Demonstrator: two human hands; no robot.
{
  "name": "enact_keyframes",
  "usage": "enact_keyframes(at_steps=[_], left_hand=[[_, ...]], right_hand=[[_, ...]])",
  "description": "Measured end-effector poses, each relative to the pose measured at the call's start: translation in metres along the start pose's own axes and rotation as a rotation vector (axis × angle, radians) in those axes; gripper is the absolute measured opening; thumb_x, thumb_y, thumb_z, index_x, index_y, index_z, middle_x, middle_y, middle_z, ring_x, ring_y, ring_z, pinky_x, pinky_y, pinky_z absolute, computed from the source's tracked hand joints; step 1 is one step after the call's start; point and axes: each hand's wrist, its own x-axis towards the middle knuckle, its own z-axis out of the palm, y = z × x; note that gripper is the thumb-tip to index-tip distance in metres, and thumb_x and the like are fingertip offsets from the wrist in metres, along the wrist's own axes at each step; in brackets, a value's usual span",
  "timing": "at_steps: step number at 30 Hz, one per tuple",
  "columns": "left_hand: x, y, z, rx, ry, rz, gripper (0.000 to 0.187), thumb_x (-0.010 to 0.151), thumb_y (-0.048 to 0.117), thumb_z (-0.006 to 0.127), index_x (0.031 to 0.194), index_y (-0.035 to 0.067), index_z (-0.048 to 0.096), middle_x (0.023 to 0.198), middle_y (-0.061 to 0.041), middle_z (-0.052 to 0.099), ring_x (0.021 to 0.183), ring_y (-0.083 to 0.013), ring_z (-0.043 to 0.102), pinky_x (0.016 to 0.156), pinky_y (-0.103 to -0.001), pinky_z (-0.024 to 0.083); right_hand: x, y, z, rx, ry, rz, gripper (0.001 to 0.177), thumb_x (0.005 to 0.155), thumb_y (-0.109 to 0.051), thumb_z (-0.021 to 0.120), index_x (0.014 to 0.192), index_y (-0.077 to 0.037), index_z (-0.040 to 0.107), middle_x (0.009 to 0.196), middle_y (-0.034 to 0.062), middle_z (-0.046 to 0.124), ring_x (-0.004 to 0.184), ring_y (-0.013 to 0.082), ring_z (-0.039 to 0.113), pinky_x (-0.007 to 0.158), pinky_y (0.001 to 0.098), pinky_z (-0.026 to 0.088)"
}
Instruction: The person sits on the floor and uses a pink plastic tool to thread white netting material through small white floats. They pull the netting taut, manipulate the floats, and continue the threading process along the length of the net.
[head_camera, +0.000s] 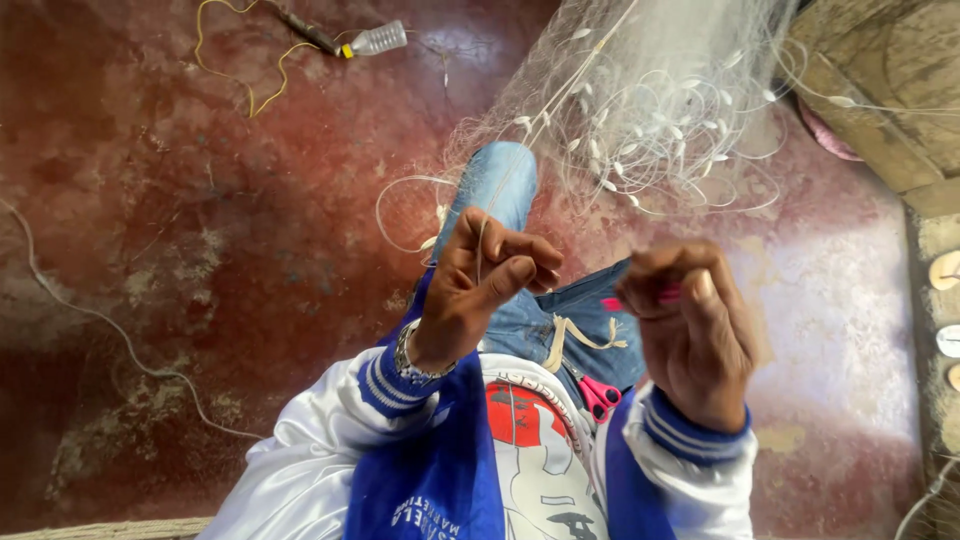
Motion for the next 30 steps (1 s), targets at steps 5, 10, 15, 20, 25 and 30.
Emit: enact_keyframes(at_steps=[5,10,15,20,25,30], left_hand=[[-0.008,0.000,0.013,0.128,-0.060,0.089,0.022,0.089,0.006,0.054,0.099,0.009,0.034,0.112,-0.015,0.056,0.100,-0.0188,0.058,0.085,-0.027,0.050],[-0.009,-0.003,0.016,0.326,-0.120,0.104,0.032,0.087,0.017,0.060,0.112,0.013,0.041,0.123,-0.006,0.052,0.108,-0.0169,0.055,0.089,-0.030,0.047],[-0.005,-0.019,0.012,0.023,0.007,0.095,0.028,0.085,0.012,0.062,0.097,0.011,0.036,0.104,-0.012,0.060,0.096,-0.0164,0.059,0.085,-0.027,0.049],[-0.003,-0.024,0.013,-0.084,0.049,0.033,0.034,0.082,0.001,0.063,0.079,0.012,0.031,0.092,-0.017,0.063,0.084,-0.0175,0.063,0.075,-0.024,0.050],[-0.003,-0.023,0.011,-0.044,-0.038,0.043,0.024,0.090,0.013,0.053,0.080,0.011,0.031,0.096,-0.019,0.062,0.094,-0.0228,0.062,0.080,-0.030,0.050],[-0.002,-0.028,0.019,0.032,0.005,-0.022,0.039,0.078,-0.001,0.065,0.080,0.013,0.029,0.093,-0.016,0.064,0.091,-0.0206,0.064,0.080,-0.026,0.049]], right_hand=[[0.022,-0.014,0.026,0.307,-0.069,0.050,0.026,0.095,-0.029,0.040,0.099,-0.005,0.048,0.077,0.0070,0.042,0.069,0.0149,0.041,0.069,0.0268,0.036],[0.023,-0.012,0.027,0.361,-0.064,0.050,0.027,0.093,-0.030,0.042,0.098,-0.004,0.048,0.078,0.0087,0.042,0.070,0.0170,0.041,0.070,0.0286,0.037],[0.022,-0.007,0.021,0.290,-0.028,-0.013,0.025,0.090,-0.028,0.043,0.098,-0.005,0.046,0.078,0.0089,0.045,0.070,0.0170,0.042,0.070,0.0290,0.035],[0.026,-0.002,0.023,0.320,-0.042,-0.023,0.023,0.091,-0.027,0.045,0.097,-0.005,0.046,0.078,0.0083,0.042,0.070,0.0167,0.040,0.069,0.0274,0.034],[0.029,0.009,0.015,0.256,-0.033,-0.023,0.021,0.091,-0.027,0.046,0.098,-0.007,0.047,0.078,0.0069,0.043,0.073,0.0165,0.042,0.069,0.0280,0.035],[0.027,0.020,0.008,0.160,0.040,-0.032,0.022,0.089,-0.022,0.048,0.099,-0.003,0.046,0.078,0.0088,0.043,0.076,0.0177,0.044,0.073,0.0272,0.036]])
